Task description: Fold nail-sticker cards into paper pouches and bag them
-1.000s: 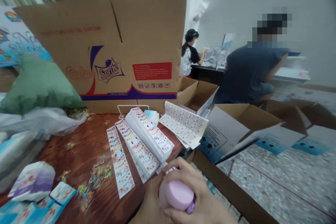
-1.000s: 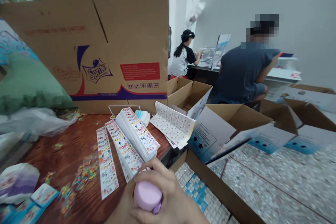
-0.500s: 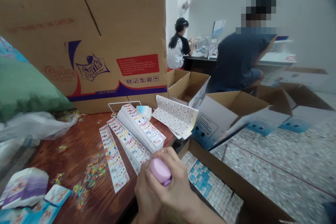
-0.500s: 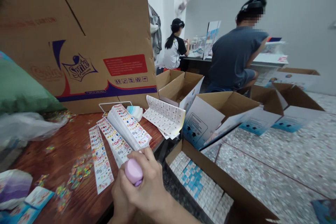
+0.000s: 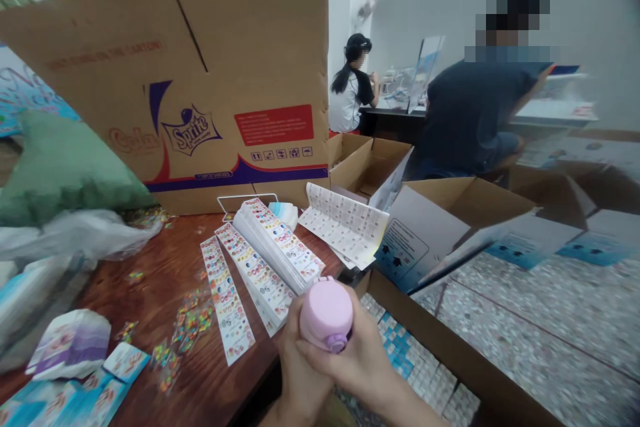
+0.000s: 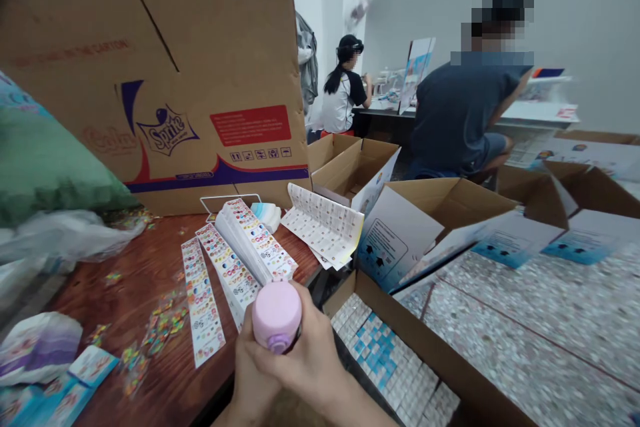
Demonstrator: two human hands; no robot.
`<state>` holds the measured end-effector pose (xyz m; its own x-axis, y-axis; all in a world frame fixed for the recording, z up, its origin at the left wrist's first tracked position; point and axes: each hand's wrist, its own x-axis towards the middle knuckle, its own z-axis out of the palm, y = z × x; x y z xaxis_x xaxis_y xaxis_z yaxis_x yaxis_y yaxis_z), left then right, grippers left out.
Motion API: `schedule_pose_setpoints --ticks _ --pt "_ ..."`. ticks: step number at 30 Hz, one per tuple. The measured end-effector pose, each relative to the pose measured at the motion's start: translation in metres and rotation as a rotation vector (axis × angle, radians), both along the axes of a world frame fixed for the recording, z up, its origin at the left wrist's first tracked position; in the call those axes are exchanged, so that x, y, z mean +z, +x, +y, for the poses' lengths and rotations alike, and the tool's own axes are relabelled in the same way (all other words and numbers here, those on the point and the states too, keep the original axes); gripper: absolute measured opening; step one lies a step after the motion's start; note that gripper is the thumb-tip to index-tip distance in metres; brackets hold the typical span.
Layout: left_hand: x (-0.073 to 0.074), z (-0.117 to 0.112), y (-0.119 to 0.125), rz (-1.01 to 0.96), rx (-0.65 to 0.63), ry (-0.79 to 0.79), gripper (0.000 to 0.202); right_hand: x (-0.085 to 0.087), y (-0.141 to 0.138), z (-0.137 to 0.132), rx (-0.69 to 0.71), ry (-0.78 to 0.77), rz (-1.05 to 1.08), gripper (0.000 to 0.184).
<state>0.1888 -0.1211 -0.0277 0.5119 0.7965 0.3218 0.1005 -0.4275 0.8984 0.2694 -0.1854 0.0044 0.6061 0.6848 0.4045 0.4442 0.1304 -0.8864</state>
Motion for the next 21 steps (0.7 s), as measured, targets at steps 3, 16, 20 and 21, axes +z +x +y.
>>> schedule_pose_setpoints --ticks 3,16,20,21 --pt "0.019 0.002 0.008 0.048 -0.223 0.008 0.079 0.010 0.029 -0.009 -0.080 -0.022 0.027 0.064" --pt "0.076 0.092 0.152 0.316 -0.598 0.586 0.053 0.050 0.234 -0.014 -1.076 0.001 -0.149 0.084" --pt "0.061 0.097 0.199 0.449 -0.674 0.623 0.075 0.019 0.241 -0.001 -0.921 0.019 -0.137 0.085" --pt "0.055 0.097 0.202 0.491 -0.684 0.633 0.076 0.011 0.239 0.000 -0.861 0.039 -0.152 0.085"
